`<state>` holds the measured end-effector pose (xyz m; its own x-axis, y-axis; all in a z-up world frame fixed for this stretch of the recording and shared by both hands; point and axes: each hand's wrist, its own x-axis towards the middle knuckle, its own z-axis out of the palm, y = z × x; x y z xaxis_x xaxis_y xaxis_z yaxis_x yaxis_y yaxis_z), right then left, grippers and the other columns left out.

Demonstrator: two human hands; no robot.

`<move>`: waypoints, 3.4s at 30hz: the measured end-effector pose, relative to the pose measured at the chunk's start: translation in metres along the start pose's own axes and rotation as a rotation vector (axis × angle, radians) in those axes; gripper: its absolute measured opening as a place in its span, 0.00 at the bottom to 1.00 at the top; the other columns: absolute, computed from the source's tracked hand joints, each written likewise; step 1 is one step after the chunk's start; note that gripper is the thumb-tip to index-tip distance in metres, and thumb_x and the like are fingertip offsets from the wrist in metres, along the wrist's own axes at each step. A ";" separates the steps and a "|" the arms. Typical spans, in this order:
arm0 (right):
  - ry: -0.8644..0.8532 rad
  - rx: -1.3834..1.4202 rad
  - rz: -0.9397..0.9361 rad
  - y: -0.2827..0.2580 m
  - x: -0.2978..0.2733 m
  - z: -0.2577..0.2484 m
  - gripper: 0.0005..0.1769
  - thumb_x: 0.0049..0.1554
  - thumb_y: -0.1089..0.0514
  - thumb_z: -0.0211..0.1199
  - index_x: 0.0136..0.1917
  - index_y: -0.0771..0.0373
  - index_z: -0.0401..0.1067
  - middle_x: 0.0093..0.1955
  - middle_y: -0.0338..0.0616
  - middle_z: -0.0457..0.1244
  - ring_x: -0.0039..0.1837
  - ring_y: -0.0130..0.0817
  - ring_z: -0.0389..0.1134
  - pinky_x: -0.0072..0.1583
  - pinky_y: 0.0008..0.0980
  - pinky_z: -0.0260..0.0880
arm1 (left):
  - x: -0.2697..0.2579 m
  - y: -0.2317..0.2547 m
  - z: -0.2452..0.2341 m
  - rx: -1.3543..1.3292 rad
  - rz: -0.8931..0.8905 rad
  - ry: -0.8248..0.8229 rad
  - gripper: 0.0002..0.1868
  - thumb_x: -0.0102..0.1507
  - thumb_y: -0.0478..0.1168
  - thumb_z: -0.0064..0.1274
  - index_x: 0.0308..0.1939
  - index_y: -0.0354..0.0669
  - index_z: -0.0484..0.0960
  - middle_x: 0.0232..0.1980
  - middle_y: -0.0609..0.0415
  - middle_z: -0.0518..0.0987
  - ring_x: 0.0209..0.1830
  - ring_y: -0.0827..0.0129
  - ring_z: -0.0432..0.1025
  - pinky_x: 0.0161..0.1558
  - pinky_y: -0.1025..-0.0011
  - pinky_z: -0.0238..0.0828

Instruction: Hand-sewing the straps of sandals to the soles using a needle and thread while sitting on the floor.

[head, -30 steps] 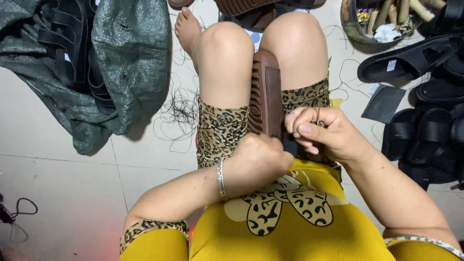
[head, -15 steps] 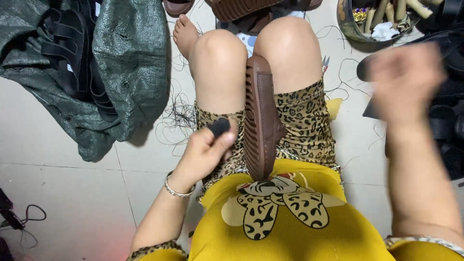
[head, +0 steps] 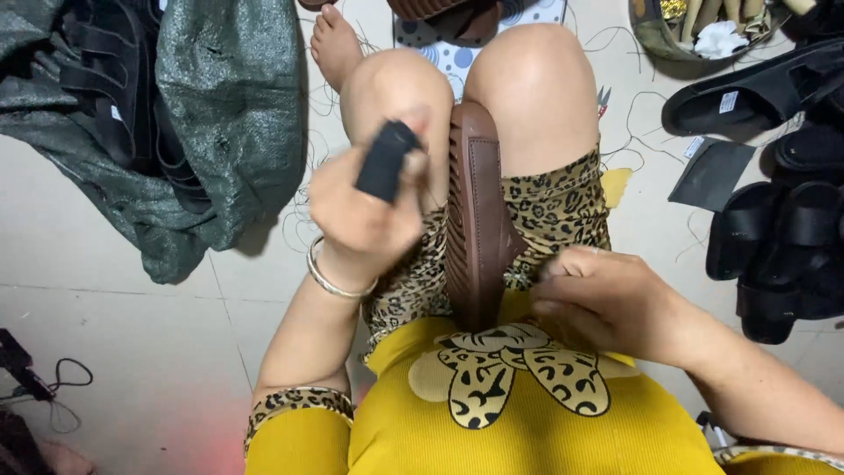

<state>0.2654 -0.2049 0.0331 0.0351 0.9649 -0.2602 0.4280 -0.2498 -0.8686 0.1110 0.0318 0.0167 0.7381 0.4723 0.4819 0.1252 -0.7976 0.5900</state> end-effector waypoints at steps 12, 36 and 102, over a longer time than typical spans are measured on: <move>0.368 0.448 0.216 0.049 0.016 -0.025 0.09 0.65 0.63 0.52 0.57 0.70 0.64 0.53 0.57 0.65 0.41 0.32 0.62 0.37 0.28 0.64 | -0.065 -0.117 -0.039 -0.305 -0.790 0.018 0.14 0.70 0.41 0.53 0.39 0.29 0.80 0.32 0.43 0.71 0.27 0.52 0.72 0.32 0.58 0.74; -0.099 -0.545 -0.061 -0.016 0.024 -0.024 0.36 0.42 0.53 0.71 0.66 0.40 0.75 0.31 0.37 0.56 0.24 0.32 0.57 0.25 0.34 0.59 | -0.058 0.013 -0.004 -0.345 -0.231 -0.639 0.56 0.49 0.44 0.76 0.74 0.33 0.59 0.78 0.39 0.62 0.78 0.56 0.64 0.69 0.68 0.71; 0.646 -0.250 0.005 0.044 0.003 -0.004 0.17 0.60 0.74 0.66 0.63 0.73 0.76 0.60 0.60 0.67 0.63 0.54 0.65 0.61 0.46 0.66 | -0.107 0.018 -0.021 -0.392 -0.751 -0.463 0.12 0.65 0.41 0.55 0.33 0.36 0.81 0.41 0.45 0.84 0.23 0.71 0.69 0.24 0.78 0.66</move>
<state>0.2878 -0.2129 -0.0043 0.5353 0.8379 0.1067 0.6188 -0.3030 -0.7248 0.0201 -0.0250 -0.0105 0.7548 0.5465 -0.3628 0.5025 -0.1263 0.8553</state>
